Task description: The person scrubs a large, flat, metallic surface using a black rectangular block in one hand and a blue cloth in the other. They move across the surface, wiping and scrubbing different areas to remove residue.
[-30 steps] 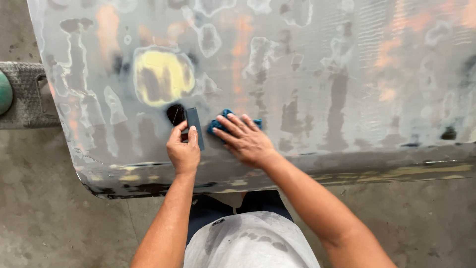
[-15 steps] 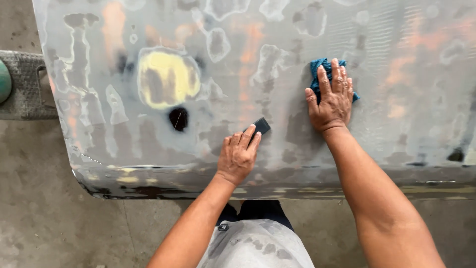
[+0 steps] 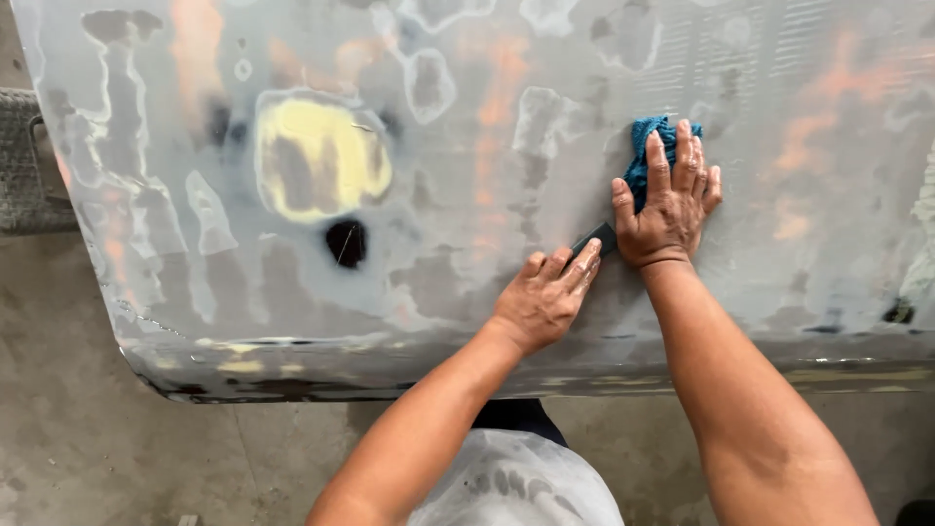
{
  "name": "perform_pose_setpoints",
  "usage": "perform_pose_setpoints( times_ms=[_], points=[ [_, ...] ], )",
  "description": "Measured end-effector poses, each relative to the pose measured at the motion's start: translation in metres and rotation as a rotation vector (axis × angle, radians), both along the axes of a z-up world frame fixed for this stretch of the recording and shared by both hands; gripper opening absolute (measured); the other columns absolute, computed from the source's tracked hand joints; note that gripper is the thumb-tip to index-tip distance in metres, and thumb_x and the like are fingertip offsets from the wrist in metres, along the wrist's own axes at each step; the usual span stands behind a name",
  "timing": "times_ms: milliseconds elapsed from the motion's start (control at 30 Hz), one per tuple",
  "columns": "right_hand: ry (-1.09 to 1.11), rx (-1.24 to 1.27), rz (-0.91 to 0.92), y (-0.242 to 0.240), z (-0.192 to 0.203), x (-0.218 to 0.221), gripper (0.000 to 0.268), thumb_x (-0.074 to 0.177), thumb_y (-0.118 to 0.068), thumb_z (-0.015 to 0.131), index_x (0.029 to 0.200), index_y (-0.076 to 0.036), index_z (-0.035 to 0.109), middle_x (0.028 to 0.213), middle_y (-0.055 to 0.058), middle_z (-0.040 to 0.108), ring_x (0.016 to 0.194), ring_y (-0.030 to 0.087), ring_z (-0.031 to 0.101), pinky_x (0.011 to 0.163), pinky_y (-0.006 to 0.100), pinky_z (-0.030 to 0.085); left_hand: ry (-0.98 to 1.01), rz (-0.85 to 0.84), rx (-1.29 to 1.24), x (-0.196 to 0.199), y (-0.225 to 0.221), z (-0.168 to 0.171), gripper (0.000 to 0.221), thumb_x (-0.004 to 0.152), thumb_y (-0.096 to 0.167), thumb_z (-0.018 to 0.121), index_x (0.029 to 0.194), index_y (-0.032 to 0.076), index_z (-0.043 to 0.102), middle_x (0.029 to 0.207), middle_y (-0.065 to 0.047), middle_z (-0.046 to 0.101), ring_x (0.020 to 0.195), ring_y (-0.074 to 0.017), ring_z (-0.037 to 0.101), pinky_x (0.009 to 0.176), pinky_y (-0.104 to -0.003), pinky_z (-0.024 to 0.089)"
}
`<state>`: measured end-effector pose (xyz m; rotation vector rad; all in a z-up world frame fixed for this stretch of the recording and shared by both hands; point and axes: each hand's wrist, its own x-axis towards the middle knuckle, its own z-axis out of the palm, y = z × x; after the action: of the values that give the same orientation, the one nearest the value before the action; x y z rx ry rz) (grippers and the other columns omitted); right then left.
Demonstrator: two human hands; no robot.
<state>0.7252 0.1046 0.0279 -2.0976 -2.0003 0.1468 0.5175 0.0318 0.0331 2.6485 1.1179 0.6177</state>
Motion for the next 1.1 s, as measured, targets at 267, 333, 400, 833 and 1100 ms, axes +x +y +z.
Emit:
perform_pose_setpoints(
  times_ms=[267,333,400,833,1100],
  points=[
    [-0.019,-0.028,-0.034,0.0,0.006,0.001,0.067,0.105,-0.052,0.052,0.161,-0.018,0.043,0.173,0.016,0.026,0.158,0.037,0.026,0.123,0.063,0.013,0.059,0.698,0.0,-0.103,0.109,0.008,0.051,0.093,0.01,0.054,0.143,0.0,0.057,0.154,-0.013,0.053,0.118,-0.031,0.052,0.1,-0.045,0.04],
    [-0.014,-0.021,-0.019,-0.002,0.003,-0.003,0.067,0.105,-0.053,0.052,0.162,-0.018,0.043,0.172,0.015,0.026,0.157,0.037,0.026,0.123,0.063,0.013,0.018,0.736,-0.017,-0.086,0.095,0.008,0.052,0.092,0.01,0.054,0.142,0.0,0.057,0.153,-0.014,0.053,0.117,-0.0321,0.052,0.1,-0.045,0.04],
    [-0.016,0.022,-0.019,0.003,0.004,-0.001,0.067,0.105,-0.052,0.051,0.162,-0.017,0.042,0.173,0.016,0.026,0.158,0.038,0.026,0.124,0.062,0.014,0.065,0.248,0.01,-0.047,0.075,0.0,0.05,0.102,0.01,0.051,0.15,-0.001,0.054,0.154,-0.013,0.05,0.126,-0.0269,0.053,0.107,-0.043,0.039],
    [-0.028,0.009,-0.019,0.001,0.004,-0.002,0.067,0.104,-0.051,0.057,0.161,-0.017,0.044,0.172,0.016,0.028,0.156,0.039,0.028,0.123,0.062,0.016,0.038,0.46,0.042,-0.052,0.103,0.015,0.055,0.091,0.006,0.053,0.146,0.003,0.055,0.159,-0.008,0.048,0.125,-0.0266,0.052,0.1,-0.042,0.039],
    [-0.028,-0.011,-0.009,0.0,0.005,0.003,0.069,0.102,-0.051,0.055,0.16,-0.015,0.044,0.171,0.017,0.028,0.155,0.04,0.029,0.123,0.062,0.017,-0.028,0.675,-0.014,-0.068,0.123,0.014,0.052,0.098,0.019,0.058,0.148,0.005,0.057,0.156,-0.007,0.05,0.124,-0.027,0.05,0.103,-0.046,0.037]
  ],
)
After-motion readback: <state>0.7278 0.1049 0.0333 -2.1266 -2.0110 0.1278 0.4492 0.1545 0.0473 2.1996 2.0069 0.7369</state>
